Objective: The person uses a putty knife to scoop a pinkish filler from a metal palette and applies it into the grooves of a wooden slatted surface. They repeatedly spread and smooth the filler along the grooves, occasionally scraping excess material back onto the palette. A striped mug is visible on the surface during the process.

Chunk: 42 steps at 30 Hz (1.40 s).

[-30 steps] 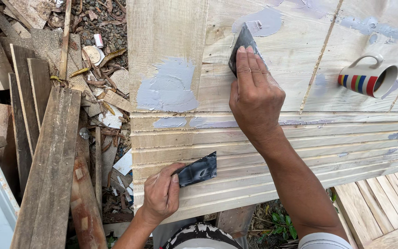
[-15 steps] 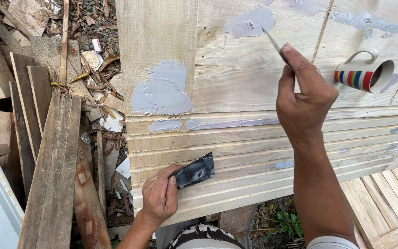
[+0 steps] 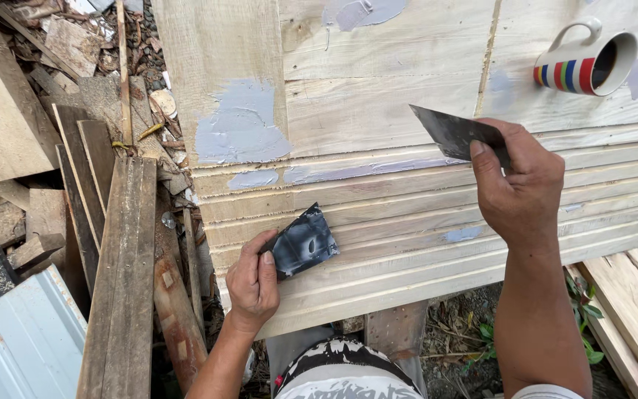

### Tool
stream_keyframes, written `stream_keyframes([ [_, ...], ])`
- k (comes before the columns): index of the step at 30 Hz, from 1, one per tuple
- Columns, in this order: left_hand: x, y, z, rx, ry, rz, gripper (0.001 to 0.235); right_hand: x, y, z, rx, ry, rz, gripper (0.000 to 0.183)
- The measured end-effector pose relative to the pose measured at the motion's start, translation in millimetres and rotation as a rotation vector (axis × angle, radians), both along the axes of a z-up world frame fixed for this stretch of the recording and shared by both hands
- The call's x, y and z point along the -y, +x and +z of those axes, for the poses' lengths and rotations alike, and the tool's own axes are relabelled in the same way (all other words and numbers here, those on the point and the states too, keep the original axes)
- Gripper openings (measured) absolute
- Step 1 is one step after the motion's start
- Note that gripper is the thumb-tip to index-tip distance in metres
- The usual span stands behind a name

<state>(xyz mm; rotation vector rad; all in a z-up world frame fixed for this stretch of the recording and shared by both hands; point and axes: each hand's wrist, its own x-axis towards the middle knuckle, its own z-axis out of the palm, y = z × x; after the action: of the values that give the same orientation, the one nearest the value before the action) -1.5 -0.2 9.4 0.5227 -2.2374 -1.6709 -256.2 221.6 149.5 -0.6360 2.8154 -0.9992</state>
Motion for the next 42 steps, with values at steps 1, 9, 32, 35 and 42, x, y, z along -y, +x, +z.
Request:
stream_keyframes([
  [1,0.0,-1.0,1.5,0.013,0.021,0.009,0.027,3.3,0.7,0.5,-0.039,0.021,0.024,0.016],
  [9,-2.4,2.2,-4.4,0.004,0.0,0.017,0.029,64.9,5.6,-56.3,-0.393,0.061,0.418,0.04],
  [32,-0.4,3.8,-11.9,0.012,0.007,0.003,0.028,55.1,-14.2,-100.4,-0.497,0.144,0.444,0.037],
  [35,-3.8,10.7,-10.8,-0.016,-0.019,0.004,0.027,52.3,-2.8,-96.3,-0.438,0.162,0.476,0.035],
  [42,-6.2,8.8,-6.9,0.049,-0.032,0.027,0.028,65.9,-7.7,-86.0,-0.468,0.099,0.444,0.034],
])
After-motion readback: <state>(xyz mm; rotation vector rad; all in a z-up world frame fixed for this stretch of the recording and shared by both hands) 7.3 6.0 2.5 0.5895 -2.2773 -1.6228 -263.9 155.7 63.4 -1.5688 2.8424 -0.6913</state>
